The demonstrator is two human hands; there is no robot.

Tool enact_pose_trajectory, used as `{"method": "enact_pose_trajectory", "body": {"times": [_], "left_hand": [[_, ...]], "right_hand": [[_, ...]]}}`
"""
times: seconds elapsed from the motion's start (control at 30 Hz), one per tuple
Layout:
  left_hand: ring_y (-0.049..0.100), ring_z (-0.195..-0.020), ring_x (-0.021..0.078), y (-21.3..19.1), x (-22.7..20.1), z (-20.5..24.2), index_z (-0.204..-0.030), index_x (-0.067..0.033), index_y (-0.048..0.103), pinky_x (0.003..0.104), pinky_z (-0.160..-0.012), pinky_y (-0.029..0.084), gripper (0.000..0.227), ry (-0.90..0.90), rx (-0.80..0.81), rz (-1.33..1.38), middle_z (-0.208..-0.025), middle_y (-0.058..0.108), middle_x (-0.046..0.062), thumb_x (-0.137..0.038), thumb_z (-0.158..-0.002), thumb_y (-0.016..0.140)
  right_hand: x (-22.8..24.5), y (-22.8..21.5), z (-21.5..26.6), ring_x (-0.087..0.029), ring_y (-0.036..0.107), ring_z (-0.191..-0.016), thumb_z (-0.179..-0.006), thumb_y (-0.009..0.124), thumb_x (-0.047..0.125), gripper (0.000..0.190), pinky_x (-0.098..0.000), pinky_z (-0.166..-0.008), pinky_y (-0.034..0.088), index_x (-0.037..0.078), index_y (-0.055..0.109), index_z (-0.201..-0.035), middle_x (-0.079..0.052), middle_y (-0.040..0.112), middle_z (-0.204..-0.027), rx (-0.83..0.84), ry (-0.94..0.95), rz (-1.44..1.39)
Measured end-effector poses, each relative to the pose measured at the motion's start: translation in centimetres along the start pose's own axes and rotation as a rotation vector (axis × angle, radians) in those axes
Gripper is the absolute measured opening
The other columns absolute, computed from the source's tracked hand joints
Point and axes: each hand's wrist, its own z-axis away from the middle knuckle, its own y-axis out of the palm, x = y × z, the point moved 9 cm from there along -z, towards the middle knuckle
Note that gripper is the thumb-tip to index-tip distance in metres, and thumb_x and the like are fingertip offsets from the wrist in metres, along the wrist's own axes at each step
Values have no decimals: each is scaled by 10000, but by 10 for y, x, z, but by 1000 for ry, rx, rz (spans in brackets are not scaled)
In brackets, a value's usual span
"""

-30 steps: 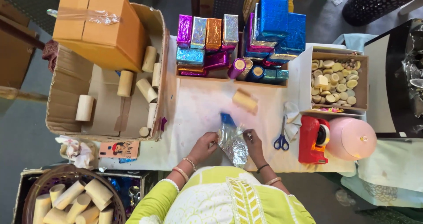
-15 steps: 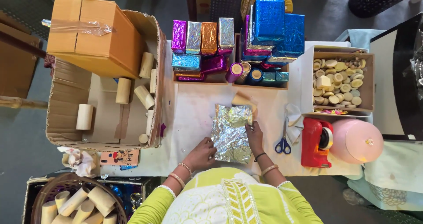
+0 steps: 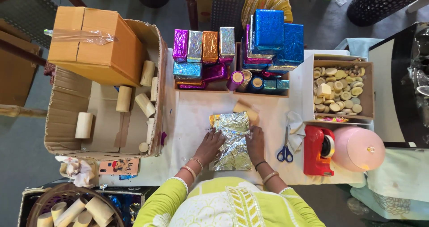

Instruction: The recorder is wrapping small cylindrical objects first in silver foil and then in blue decorative paper, securing them with tape.

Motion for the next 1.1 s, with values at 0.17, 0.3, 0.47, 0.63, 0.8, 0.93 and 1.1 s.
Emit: {"method": "enact_pose_trajectory", "body": {"times": [0.17, 0.3, 0.47, 0.63, 0.8, 0.93, 1.1], "left_hand": [[208, -1520, 395, 2, 4, 2, -1504, -156, 439, 507, -1226, 200, 710, -8, -6, -15, -1626, 308, 161, -215, -862, 737], [200, -1502, 374, 2, 9, 4, -1529, -106, 438, 511, -1201, 199, 768, 34, -60, 80, -1591, 332, 166, -153, -824, 738], [386, -1421, 392, -25, 35, 11, -1314, -57, 599, 453, -1179, 352, 462, -68, -356, 353, -1444, 527, 168, -3, -860, 665], [557, -1095, 403, -35, 85, 21, -1242, -37, 613, 473, -966, 481, 355, -455, -575, 556, -1192, 601, 203, 12, -891, 644], [586, -968, 362, -57, 77, 10, -1106, -106, 705, 451, -842, 513, 278, -420, -558, 528, -979, 608, 143, -43, -835, 705], [590, -950, 347, -51, 79, 7, -961, -86, 702, 450, -804, 511, 124, -499, -499, 502, -954, 602, 136, -105, -845, 741], [642, -865, 347, -40, 90, 5, -869, -57, 671, 448, -775, 524, 98, -510, -535, 568, -916, 653, 130, -132, -864, 734]], "right_hand": [[28, 40, 22, -354, 576, -1032, -884, 646, 33, 186, -465, -936, 478, 83, 611, -1061, -134, 626, -1087, 147, -593, 352], [28, 95, 27, -374, 517, -1196, -859, 742, 99, 461, -478, -1038, 449, 30, 550, -1273, -198, 558, -1287, 483, -677, 424], [47, 81, -2, -424, 411, -1236, -536, 971, 208, 1007, -503, -1073, 358, 102, 488, -1413, -196, 466, -1322, 493, -450, 291], [41, 86, -4, -419, 423, -1270, -531, 982, 219, 1118, -467, -1112, 379, 150, 430, -1500, -182, 435, -1365, 585, -353, 298], [28, 92, -9, -399, 465, -1254, -502, 988, 192, 1168, -461, -1086, 441, 223, 417, -1521, -160, 442, -1352, 590, -322, 271], [24, 94, -9, -405, 459, -1275, -526, 983, 190, 1168, -460, -1094, 441, 239, 401, -1537, -163, 423, -1384, 610, -292, 293], [25, 97, -11, -426, 432, -1287, -501, 1005, 223, 1188, -472, -1101, 417, 226, 390, -1517, -192, 391, -1399, 627, -293, 304]]}}
